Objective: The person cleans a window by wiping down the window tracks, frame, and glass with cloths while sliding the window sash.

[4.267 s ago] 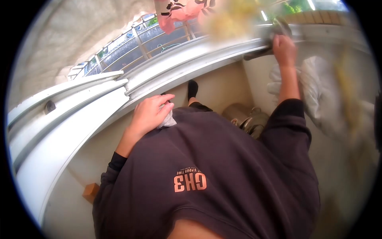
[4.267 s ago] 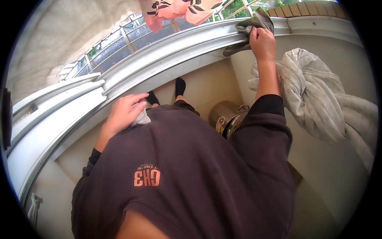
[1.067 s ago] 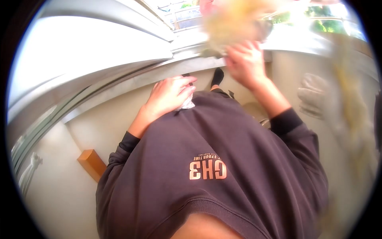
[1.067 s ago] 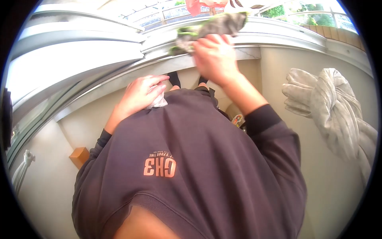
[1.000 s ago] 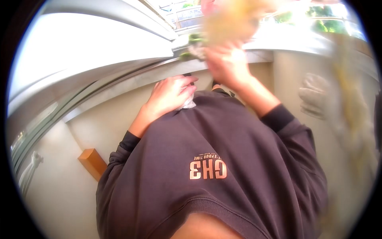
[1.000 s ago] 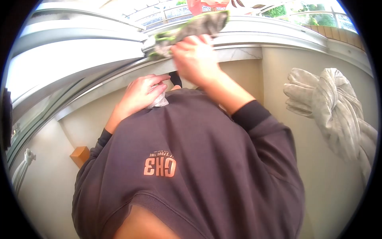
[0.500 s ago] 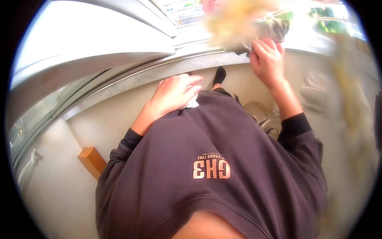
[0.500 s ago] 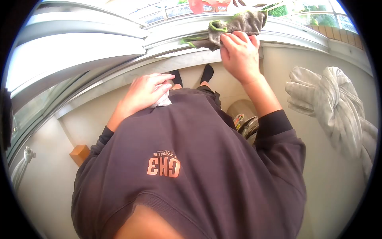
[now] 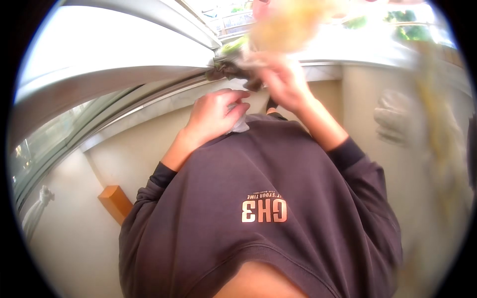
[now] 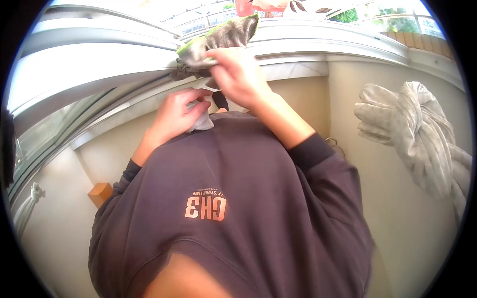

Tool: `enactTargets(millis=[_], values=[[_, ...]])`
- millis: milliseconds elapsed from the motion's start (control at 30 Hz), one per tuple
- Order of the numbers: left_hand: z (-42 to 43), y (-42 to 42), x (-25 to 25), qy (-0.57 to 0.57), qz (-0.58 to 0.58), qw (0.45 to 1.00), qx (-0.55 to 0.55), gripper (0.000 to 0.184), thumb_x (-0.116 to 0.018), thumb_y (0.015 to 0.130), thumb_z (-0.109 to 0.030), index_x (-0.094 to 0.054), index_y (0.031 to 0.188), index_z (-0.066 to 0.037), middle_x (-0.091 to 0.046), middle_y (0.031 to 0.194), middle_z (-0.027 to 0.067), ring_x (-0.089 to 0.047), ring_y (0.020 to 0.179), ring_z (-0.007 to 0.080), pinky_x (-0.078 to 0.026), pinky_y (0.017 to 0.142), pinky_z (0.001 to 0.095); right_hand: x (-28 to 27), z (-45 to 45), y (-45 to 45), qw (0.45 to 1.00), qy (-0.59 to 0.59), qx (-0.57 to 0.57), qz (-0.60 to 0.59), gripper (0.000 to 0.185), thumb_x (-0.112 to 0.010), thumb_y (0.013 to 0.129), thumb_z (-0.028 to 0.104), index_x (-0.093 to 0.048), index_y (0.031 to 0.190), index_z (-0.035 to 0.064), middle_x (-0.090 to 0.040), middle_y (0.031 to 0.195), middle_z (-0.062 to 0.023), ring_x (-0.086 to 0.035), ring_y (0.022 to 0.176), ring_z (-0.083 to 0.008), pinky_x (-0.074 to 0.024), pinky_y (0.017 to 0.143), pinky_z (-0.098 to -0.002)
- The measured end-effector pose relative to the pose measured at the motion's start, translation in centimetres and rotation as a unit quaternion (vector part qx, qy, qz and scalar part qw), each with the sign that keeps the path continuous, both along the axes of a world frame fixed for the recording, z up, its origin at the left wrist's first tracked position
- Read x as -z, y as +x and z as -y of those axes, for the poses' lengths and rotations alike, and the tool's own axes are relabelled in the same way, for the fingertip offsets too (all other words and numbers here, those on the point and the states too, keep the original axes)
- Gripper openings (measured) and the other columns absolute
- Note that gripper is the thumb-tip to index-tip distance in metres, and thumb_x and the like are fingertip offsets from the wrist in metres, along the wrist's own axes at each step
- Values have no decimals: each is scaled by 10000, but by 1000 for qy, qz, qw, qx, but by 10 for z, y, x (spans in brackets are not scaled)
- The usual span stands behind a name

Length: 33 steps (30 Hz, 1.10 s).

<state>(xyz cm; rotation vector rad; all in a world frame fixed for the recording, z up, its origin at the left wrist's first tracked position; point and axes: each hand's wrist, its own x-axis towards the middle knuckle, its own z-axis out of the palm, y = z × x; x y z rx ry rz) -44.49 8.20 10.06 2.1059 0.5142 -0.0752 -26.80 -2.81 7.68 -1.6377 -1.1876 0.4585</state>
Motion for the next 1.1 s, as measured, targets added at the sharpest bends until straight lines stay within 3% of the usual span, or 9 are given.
enactTargets(millis=[200,333,367,467,500,600,733,933,1100], values=[[9,19,-13,83,233,967,-60,338,-780,751,-59,-644,1059,-23,-670,1004,131,-659,879,252,-516,759,358,-47,34,36,849,129,175,-483,322,-479,983,71,-510,1300,30,-626,1135,-62,-628,980,-154,-525,816,-302],[10,42,-16,133,163,975,-73,454,-755,792,-171,-624,1212,-60,-658,1105,146,-652,945,324,-523,801,371,-37,60,80,858,149,195,-451,344,-475,990,63,-467,1332,29,-610,1186,-69,-619,1023,-168,-525,849,-313],[7,45,-9,140,153,977,-60,463,-730,817,-230,-628,1244,-85,-644,1178,159,-649,980,354,-529,820,381,-32,68,92,867,152,195,-433,363,-529,978,85,-462,1327,14,-610,1191,-83,-609,1008,-159,-518,829,-314],[8,52,-11,136,92,984,-62,429,-720,823,-243,-649,1218,-91,-626,1230,165,-661,991,342,-537,824,383,5,95,132,936,-92,338,-27,409,-601,947,110,-459,1316,6,-623,1143,-101,-602,961,-180,-505,790,-308],[7,51,-7,140,85,985,-55,418,-710,831,-256,-657,1212,-93,-621,1239,158,-670,973,334,-541,822,384,8,96,130,897,-68,393,190,376,-660,906,116,-527,1245,19,-635,1085,-110,-599,886,-215,-490,776,-327],[7,51,-2,152,109,980,-71,421,-715,828,-248,-655,1215,-94,-635,1207,142,-675,960,327,-544,801,377,-18,85,107,894,-10,300,332,275,-685,869,108,-605,1124,44,-648,990,-100,-602,875,-254,-479,777,-354],[6,55,5,174,102,977,-71,412,-716,824,-231,-658,1211,-101,-644,1168,112,-690,918,289,-548,752,369,-10,56,84,923,-106,86,361,119,-694,850,212,-683,916,114,-671,921,-36,-610,894,-245,-433,862,-391],[11,53,11,144,68,987,-25,476,-709,825,-220,-608,1279,-117,-645,1181,97,-696,889,256,-547,735,369,-8,85,119,874,-223,87,424,227,-671,869,290,-706,1000,109,-687,964,-29,-620,982,-231,-423,880,-400],[6,41,8,145,76,985,-50,507,-707,835,-240,-581,1302,-90,-623,1260,124,-677,952,324,-540,785,392,0,57,73,912,-146,38,381,234,-686,846,244,-664,1000,70,-667,965,-74,-619,958,-259,-428,872,-411]])
